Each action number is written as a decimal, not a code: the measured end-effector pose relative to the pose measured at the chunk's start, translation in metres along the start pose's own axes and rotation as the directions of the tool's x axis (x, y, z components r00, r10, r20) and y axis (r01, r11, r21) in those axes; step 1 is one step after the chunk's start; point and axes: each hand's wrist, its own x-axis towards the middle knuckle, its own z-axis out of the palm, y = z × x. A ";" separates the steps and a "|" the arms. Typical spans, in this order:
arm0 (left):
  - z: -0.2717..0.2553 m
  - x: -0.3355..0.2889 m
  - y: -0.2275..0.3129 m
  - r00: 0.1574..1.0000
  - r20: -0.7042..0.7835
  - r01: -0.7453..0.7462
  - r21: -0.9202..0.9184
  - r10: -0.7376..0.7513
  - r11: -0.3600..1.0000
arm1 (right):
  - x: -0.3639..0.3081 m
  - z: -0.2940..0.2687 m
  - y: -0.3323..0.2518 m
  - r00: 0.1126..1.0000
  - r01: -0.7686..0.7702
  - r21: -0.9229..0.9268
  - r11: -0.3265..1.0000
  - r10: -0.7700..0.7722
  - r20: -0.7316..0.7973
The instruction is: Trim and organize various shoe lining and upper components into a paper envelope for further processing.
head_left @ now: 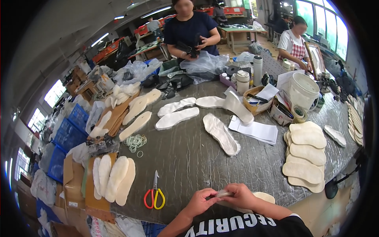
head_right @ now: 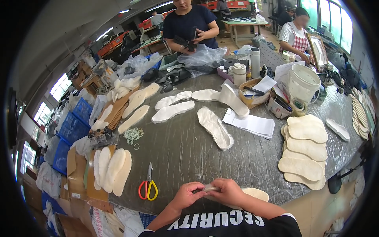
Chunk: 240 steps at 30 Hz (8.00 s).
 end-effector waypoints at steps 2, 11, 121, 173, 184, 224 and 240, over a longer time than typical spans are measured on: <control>0.000 -0.003 -0.008 1.000 -0.018 0.021 -0.013 -0.021 1.000 | 0.001 -0.001 -0.003 0.998 -0.058 0.092 0.994 0.060 -0.011; -0.001 0.017 -0.017 0.999 -0.038 -0.006 -0.104 0.002 0.995 | -0.001 -0.005 0.017 0.991 -0.128 -0.161 0.979 0.131 0.010; -0.074 0.089 0.231 -0.099 0.000 -0.962 -0.254 0.995 -0.096 | 0.069 -0.040 0.087 0.892 -0.040 -0.082 0.996 0.073 0.447; -0.195 0.137 -0.121 0.665 -0.665 0.063 -0.403 -0.340 0.913 | 0.014 -0.060 0.058 0.985 -0.090 -0.628 0.773 0.160 0.056; -0.168 0.062 -0.038 0.881 -0.377 0.018 -0.579 -0.287 0.815 | 0.044 -0.014 0.064 0.947 -0.318 0.745 0.586 0.224 0.229; -0.098 -0.008 -0.010 0.941 -0.278 0.101 -0.309 -0.191 0.946 | 0.064 0.031 0.096 0.993 -0.113 0.990 -0.080 0.015 0.115; -0.096 -0.009 -0.012 0.875 -0.472 -0.061 0.107 0.105 0.992 | 0.067 0.029 0.087 0.997 -0.015 0.977 0.214 0.077 -0.001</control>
